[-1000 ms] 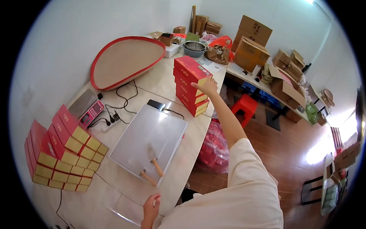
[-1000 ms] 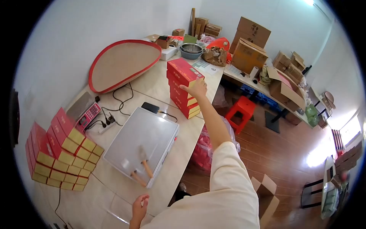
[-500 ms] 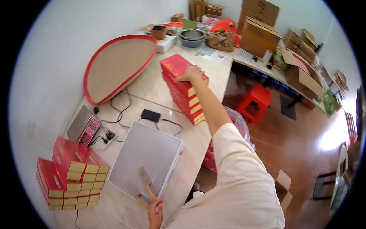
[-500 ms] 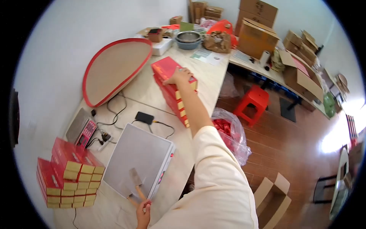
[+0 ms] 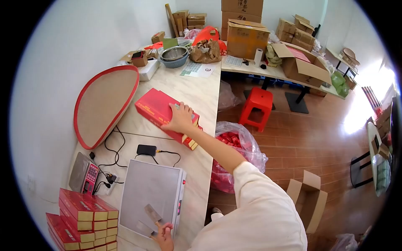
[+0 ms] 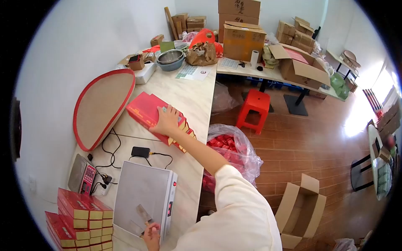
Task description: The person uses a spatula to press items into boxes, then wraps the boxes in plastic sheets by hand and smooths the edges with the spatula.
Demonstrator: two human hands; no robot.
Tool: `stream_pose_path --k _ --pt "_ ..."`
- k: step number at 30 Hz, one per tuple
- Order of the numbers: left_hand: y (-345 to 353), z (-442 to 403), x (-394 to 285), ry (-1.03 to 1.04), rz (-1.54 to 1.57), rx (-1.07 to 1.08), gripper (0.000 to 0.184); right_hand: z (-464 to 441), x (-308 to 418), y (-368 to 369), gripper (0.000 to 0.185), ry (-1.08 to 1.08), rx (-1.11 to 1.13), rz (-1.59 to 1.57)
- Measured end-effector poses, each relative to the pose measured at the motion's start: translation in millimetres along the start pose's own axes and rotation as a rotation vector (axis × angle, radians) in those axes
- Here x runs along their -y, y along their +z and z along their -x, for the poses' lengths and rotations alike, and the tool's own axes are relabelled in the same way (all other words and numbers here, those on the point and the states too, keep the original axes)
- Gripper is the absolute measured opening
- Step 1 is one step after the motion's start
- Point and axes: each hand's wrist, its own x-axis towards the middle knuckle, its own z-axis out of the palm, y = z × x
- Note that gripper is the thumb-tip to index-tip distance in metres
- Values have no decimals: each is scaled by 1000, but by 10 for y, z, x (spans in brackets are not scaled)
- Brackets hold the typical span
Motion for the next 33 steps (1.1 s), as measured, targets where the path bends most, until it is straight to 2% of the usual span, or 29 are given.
stream_pose_path --k 1,3,4,6,7,9,10,12,13,14,15,17,19,21,22,23,25,26,27,29,30,31,33 --pt "15 40 23 2 10 6 34 214 -14 -79 103 -53 -35 -74" --pt "70 158 -387 -225 318 -77 37 761 109 -355 103 -150 -47 -160" --pt "103 164 -342 -229 320 -66 37 1041 158 -427 102 -239 -60 -208" --pt "166 110 -218 -345 749 -85 48 1574 277 -566 104 -419 -54 -350" --pt "186 140 -297 -341 751 -79 48 1833 360 -636 105 -511 -28 -445" --pt "195 215 -507 -376 1094 279 44 2362 560 -763 107 -635 68 -501" --pt "191 257 -453 -371 1092 286 44 2605 641 -757 109 -711 103 -547" --pt "149 335 -295 -343 1382 789 74 3085 744 -663 108 -868 170 -575" --pt "112 415 -298 -379 1467 849 72 3301 766 -599 106 -950 205 -555" --pt "70 529 -287 -430 1526 851 71 3477 790 -536 105 -1061 241 -533" --pt "5 643 -282 -464 1583 853 69 3662 835 -460 105 -1073 249 -534" --pt "-188 969 -306 -520 1662 708 66 3974 954 -301 104 -1241 45 -472" --pt "-422 1390 -283 -540 1732 534 63 4257 1127 -214 100 -1282 30 -521" --pt "-625 1862 -193 -543 1824 357 60 4535 1333 -214 88 -1193 356 -653" --pt "-717 2081 -134 -494 1841 277 58 4693 1515 -179 73 -1166 301 -732" --pt "-797 2280 -42 -424 1833 210 57 4831 1627 -150 73 -1209 370 -764" --pt "-964 2589 150 -225 1684 69 55 5112 1843 -83 44 -943 706 -959" --pt "-1049 2721 274 -117 1569 -11 55 5293 1927 -94 41 -853 777 -1011" --pt "-1118 2900 483 -154 1599 -87 54 5545 2004 -77 41 -575 930 -1124" --pt "-1211 3233 861 -250 1491 -239 53 6075 2161 202 46 -303 914 -1274" --pt "-1197 3378 967 -291 1468 -329 52 6255 2276 177 51 -129 1088 -1245" --pt "-1188 3492 1055 -286 1487 -323 54 6364 2388 142 57 55 1244 -1189" --pt "-1172 3661 1165 -228 1440 -344 61 6564 2479 251 76 258 1353 -1189"
